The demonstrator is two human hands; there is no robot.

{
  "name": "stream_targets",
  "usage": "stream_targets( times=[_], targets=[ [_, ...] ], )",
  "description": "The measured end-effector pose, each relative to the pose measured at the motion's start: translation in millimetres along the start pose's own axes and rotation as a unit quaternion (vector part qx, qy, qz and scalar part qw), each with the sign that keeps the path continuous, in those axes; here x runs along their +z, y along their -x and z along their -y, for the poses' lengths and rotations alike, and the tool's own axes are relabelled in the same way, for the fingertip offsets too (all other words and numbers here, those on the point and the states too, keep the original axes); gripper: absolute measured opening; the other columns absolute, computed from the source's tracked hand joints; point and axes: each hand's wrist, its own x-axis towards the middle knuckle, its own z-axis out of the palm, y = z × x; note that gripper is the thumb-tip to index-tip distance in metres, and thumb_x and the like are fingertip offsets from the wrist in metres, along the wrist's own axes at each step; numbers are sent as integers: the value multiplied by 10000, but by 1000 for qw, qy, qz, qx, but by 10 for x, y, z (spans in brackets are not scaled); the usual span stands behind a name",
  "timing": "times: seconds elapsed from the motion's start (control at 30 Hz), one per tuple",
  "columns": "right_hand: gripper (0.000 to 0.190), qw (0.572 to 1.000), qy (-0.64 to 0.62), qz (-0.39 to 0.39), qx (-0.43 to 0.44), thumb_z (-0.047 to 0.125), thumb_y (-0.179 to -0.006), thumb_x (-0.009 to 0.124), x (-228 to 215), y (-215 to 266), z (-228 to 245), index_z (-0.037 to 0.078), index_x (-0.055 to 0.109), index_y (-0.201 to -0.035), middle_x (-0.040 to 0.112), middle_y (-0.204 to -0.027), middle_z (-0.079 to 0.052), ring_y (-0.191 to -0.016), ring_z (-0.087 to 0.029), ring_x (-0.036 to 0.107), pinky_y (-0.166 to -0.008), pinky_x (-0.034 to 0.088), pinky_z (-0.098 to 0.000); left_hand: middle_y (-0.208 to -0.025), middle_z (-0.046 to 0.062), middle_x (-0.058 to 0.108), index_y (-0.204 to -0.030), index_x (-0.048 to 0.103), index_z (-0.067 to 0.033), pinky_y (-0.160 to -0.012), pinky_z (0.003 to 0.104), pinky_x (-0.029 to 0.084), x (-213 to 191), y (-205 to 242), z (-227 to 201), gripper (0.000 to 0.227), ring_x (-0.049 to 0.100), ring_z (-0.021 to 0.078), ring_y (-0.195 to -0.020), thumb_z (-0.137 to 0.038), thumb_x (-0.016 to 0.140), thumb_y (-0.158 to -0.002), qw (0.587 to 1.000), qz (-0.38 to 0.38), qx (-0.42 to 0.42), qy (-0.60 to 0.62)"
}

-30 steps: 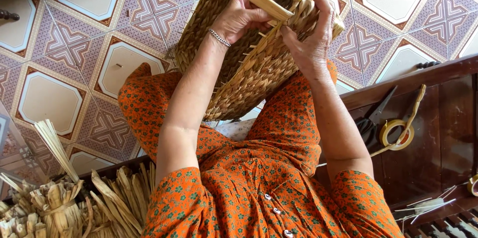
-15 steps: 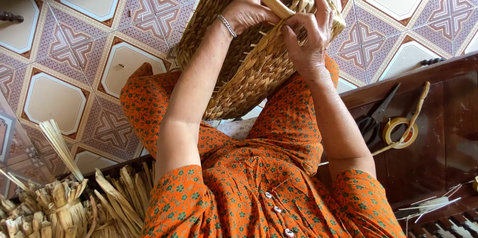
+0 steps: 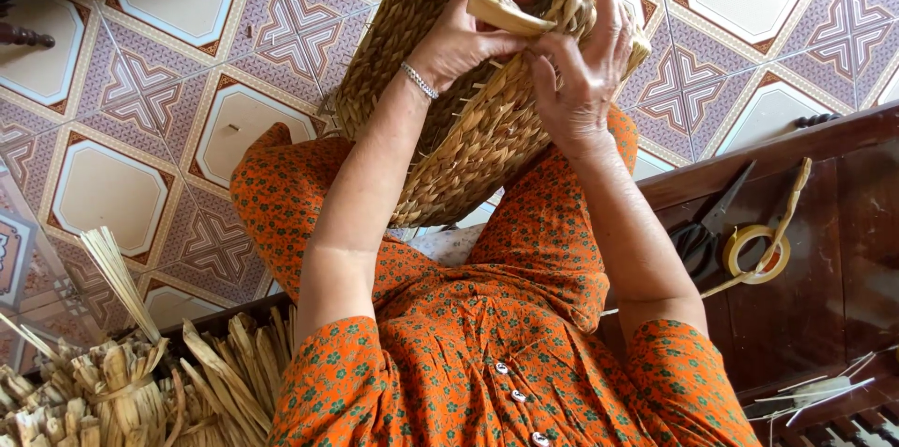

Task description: The person weaves dried plant fibers onto the rim and handle areas of a woven basket by hand.

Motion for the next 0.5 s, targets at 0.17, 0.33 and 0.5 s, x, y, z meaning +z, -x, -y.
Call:
stream_targets(
  times=[0.17,0.33,0.5],
  targets=[
    [91,995,60,-9,-79,119,-1006,700,-67,120,137,82,629,-962,298,-1656,-187,-1531,-406,239,-1291,208,-550,-1272,125,700,-1414,500,-112,-1077,371,635,40,146,36,561,689,238,-1222,-88,804,-943,998,-34,23,41],
    [151,988,7,38,-148,107,-937,762,-427,377,188,64,617,-944,523,-1296,-150,-1312,-372,455,-1158,300,-576,-1237,92,663,-1480,480,-194,-1009,375,652,181,266,50,645,690,204,-1147,9,773,-942,995,-38,87,-11],
    [155,966,29,176,-189,0,-862,713,-692,657,159,27,639,-995,577,-998,-80,-997,-260,554,-1036,387,-534,-1328,70,688,-1402,614,-150,-1094,336,610,263,251,22,498,689,169,-1183,90,615,-966,982,-34,169,-80]
  ],
)
